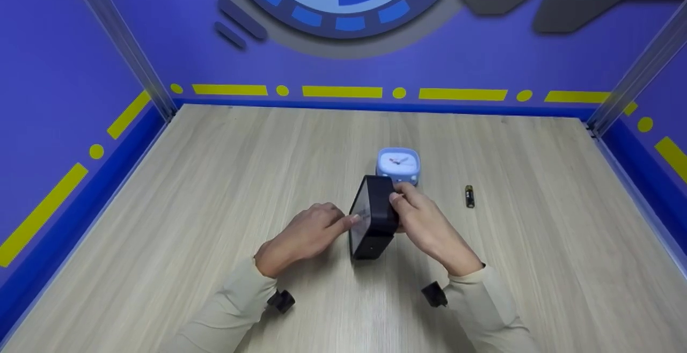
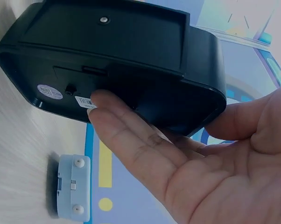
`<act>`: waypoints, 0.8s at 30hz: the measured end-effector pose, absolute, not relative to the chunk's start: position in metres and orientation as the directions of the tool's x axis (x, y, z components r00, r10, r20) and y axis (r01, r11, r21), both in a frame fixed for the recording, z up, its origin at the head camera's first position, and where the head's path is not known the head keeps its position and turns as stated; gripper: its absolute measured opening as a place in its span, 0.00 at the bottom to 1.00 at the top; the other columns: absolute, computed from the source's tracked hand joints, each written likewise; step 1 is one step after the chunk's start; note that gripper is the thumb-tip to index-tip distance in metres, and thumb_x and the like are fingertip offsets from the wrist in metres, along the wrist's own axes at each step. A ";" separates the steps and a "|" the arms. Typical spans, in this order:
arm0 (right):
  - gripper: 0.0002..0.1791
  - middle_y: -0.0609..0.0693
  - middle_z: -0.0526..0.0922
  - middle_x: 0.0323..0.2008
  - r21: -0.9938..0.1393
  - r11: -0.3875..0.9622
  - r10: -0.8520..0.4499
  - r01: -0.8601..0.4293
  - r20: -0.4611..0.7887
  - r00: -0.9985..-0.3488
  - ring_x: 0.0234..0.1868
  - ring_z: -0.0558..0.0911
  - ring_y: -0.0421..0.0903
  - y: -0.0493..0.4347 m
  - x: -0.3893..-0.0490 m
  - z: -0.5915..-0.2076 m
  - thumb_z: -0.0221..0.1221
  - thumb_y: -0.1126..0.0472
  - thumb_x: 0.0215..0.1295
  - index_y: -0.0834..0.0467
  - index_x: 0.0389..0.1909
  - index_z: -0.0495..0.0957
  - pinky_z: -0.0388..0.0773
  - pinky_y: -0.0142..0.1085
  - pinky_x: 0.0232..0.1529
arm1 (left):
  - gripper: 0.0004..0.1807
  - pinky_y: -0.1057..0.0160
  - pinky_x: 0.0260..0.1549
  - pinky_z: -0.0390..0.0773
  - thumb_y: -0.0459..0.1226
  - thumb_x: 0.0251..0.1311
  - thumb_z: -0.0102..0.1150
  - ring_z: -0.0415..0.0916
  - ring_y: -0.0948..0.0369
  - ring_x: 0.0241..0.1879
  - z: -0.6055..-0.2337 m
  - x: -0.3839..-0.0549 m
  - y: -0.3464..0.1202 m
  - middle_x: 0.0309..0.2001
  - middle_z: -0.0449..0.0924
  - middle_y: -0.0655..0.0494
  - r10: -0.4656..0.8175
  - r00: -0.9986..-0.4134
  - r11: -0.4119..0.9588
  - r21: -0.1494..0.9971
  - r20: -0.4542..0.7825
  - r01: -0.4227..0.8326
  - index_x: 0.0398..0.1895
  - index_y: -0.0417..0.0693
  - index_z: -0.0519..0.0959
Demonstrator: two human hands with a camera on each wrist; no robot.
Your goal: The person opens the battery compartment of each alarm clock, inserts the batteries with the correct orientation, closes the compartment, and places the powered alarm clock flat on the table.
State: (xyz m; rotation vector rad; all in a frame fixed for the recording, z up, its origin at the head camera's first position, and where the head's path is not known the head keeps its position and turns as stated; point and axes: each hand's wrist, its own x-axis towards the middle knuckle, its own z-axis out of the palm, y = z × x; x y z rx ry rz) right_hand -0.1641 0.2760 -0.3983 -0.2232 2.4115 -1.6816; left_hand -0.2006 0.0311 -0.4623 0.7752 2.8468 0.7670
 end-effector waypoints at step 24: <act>0.04 0.62 0.85 0.40 -0.467 0.803 -0.094 -0.370 0.514 -0.853 0.40 0.86 0.58 0.257 -0.154 -0.402 0.59 0.76 0.72 0.69 0.45 0.80 0.82 0.55 0.41 | 0.34 0.55 0.35 0.76 0.63 0.78 0.47 0.73 0.56 0.34 -0.467 -0.199 0.032 0.33 0.76 0.56 0.463 -0.885 0.762 0.492 0.039 0.420 0.21 0.50 0.79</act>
